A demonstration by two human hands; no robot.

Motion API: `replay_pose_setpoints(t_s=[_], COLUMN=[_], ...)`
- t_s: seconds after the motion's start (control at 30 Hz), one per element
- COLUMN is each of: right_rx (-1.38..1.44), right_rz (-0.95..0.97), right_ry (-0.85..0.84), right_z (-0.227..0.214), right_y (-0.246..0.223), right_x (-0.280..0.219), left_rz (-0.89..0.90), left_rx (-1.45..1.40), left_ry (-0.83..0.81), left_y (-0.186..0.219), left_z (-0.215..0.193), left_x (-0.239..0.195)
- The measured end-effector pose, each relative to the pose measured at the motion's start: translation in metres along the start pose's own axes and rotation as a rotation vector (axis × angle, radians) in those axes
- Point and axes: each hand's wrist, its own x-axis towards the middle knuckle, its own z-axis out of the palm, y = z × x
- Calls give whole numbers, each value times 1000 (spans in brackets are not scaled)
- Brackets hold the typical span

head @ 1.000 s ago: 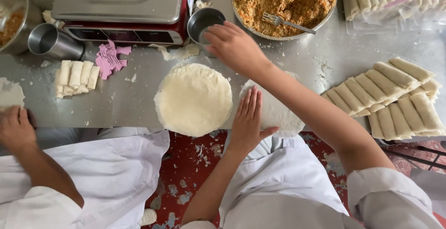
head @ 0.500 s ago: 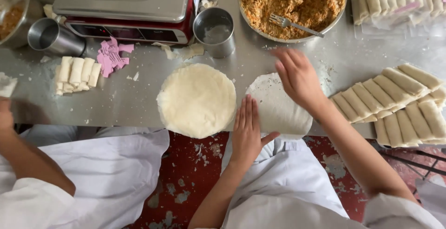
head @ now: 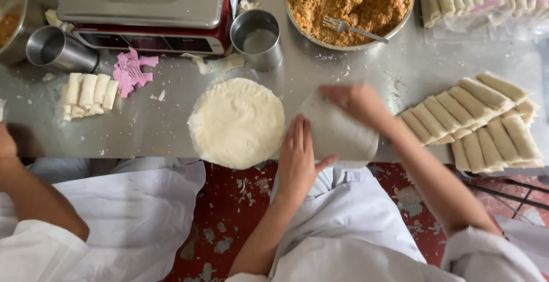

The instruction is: Assembling spring rolls by placing filling on thin wrappers and rolling them into cylinders on a production table.

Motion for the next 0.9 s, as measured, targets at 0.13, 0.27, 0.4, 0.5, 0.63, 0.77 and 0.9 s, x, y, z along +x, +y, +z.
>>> replay_pose_setpoints(t_s=[0.13,0.27,0.4,0.5,0.63,0.77,0.9], right_rx=[-325,-329,-371,-317,-220,-255,-307], right_rz=[-109,168,43,10,128,170,114], right_ry=[533,384,578,578,371,324,365], right_z=[11,-34,-59,-46,-23,-20,-19], right_y=[144,100,108,103,118,123,134], right_x=[77,91,112,114,84,62,67], left_rz=[-19,158,184,167,160,125,119], left_rx=[-114,-287,-379,-458,-447,-404,-411], left_ry=[78,30,61,50,46,39,35], left_y=[7,23,23,22,24,25,26], left_z=[22,24,21,20,20,19,19], left_x=[29,39,44,42,42,43,43])
